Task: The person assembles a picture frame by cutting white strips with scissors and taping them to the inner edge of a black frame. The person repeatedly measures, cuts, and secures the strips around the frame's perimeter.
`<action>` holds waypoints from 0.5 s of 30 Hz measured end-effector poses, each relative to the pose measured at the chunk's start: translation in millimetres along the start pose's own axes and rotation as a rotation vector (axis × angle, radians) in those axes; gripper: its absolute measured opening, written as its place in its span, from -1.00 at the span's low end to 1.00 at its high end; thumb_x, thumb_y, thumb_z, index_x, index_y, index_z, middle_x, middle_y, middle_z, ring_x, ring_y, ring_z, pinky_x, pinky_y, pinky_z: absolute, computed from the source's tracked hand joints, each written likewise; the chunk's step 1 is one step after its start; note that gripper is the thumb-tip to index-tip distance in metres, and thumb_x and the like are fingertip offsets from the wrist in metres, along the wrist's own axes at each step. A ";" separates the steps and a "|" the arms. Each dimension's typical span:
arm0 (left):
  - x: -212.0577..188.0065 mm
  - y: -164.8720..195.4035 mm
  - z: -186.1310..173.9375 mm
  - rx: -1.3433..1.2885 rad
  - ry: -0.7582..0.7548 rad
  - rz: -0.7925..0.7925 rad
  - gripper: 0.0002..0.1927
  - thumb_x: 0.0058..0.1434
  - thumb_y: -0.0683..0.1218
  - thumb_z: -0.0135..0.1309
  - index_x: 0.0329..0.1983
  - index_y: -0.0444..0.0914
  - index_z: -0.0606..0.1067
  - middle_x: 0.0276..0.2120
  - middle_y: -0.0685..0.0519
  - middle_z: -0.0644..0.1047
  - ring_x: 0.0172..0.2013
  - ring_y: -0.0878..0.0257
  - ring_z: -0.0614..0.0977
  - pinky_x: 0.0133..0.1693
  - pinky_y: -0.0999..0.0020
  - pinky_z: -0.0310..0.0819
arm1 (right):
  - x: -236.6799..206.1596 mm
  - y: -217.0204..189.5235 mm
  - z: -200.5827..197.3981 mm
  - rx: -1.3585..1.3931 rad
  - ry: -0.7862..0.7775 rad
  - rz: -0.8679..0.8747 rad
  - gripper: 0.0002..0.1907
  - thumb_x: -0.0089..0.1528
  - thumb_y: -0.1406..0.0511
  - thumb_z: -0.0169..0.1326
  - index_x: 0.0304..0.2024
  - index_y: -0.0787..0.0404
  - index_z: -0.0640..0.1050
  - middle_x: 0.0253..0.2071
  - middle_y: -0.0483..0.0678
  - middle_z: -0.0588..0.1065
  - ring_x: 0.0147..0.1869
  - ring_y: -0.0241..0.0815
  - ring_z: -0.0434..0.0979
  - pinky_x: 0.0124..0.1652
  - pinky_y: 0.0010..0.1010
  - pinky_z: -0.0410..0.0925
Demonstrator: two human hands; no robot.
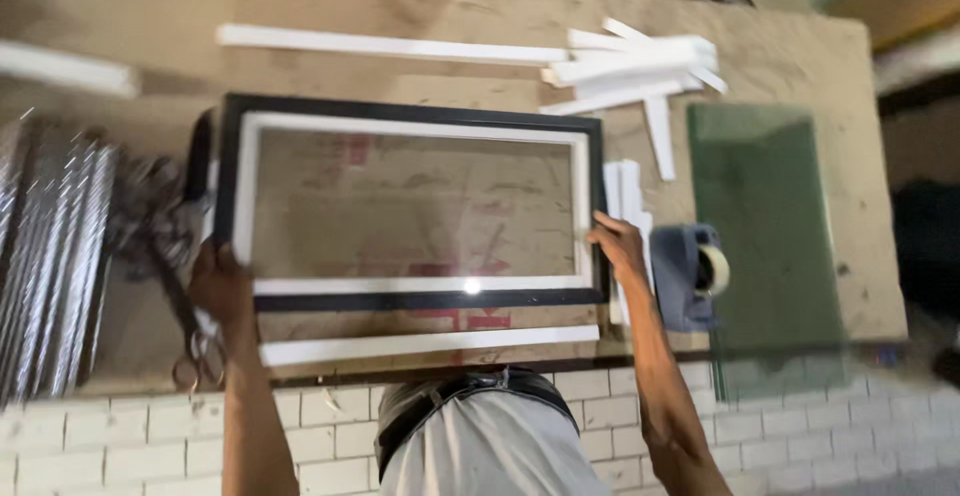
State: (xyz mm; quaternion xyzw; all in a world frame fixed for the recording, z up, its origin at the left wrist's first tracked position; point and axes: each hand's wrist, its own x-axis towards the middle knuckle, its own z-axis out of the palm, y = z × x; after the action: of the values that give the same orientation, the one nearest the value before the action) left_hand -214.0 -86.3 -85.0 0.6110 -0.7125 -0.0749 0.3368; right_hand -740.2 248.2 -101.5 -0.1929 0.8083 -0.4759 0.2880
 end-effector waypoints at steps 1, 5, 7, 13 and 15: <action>-0.8 1.1 0.1 0.037 -0.046 -0.031 -0.73 0.52 0.04 -0.02 -0.05 -0.20 0.60 -0.32 -0.16 0.59 -0.36 -0.11 0.60 -0.30 0.01 0.49 | -0.3 1.6 -1.2 -0.102 0.021 -0.059 -0.46 0.12 0.30 0.23 0.17 0.31 0.60 -0.29 0.02 0.62 -0.32 -0.29 0.49 -0.28 -0.50 0.36; -5.2 5.3 -1.5 0.094 -0.014 0.051 -0.66 0.47 -0.04 0.02 0.15 -0.35 0.57 -0.14 -0.31 0.61 -0.20 -0.21 0.65 -0.19 -0.04 0.55 | -6.5 2.5 -5.5 -0.288 0.058 -0.243 -0.39 0.09 0.30 0.26 0.22 0.26 0.53 -0.08 0.05 0.60 -0.14 -0.21 0.57 -0.18 -0.42 0.46; -6.7 5.2 -1.2 0.075 -0.037 0.018 -0.63 0.48 -0.03 0.03 0.19 -0.37 0.57 -0.11 -0.34 0.61 -0.17 -0.25 0.65 -0.13 -0.08 0.55 | -17.7 1.1 -11.6 -0.298 0.077 -0.331 -0.35 0.10 0.26 0.29 0.25 0.21 0.50 -0.01 0.05 0.59 -0.06 -0.18 0.59 -0.15 -0.39 0.50; -12.8 -0.7 4.8 0.075 -0.030 0.060 -0.61 0.53 -0.03 0.00 0.24 -0.41 0.55 -0.12 -0.36 0.60 -0.17 -0.27 0.64 -0.13 -0.08 0.54 | -77.6 27.8 -25.0 -0.493 -0.051 -0.349 -0.43 -0.01 0.25 0.44 0.07 0.08 0.65 0.20 0.22 0.42 0.05 0.02 0.55 -0.11 -0.26 0.52; -14.4 -3.3 6.7 0.120 0.016 0.141 -0.64 0.53 -0.05 -0.04 0.18 -0.41 0.55 -0.13 -0.32 0.60 -0.16 -0.23 0.65 -0.13 -0.04 0.56 | -85.6 42.4 -21.5 -0.519 0.052 -0.365 -0.51 0.03 0.24 0.42 0.04 0.01 0.68 0.19 0.19 0.48 -0.01 -0.02 0.61 -0.05 -0.25 0.49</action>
State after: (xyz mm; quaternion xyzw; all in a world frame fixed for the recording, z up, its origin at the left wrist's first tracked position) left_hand -214.8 -75.9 -97.4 0.5788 -0.7543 -0.0032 0.3098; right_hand -690.8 332.5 -106.5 -0.3898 0.8618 -0.3023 0.1181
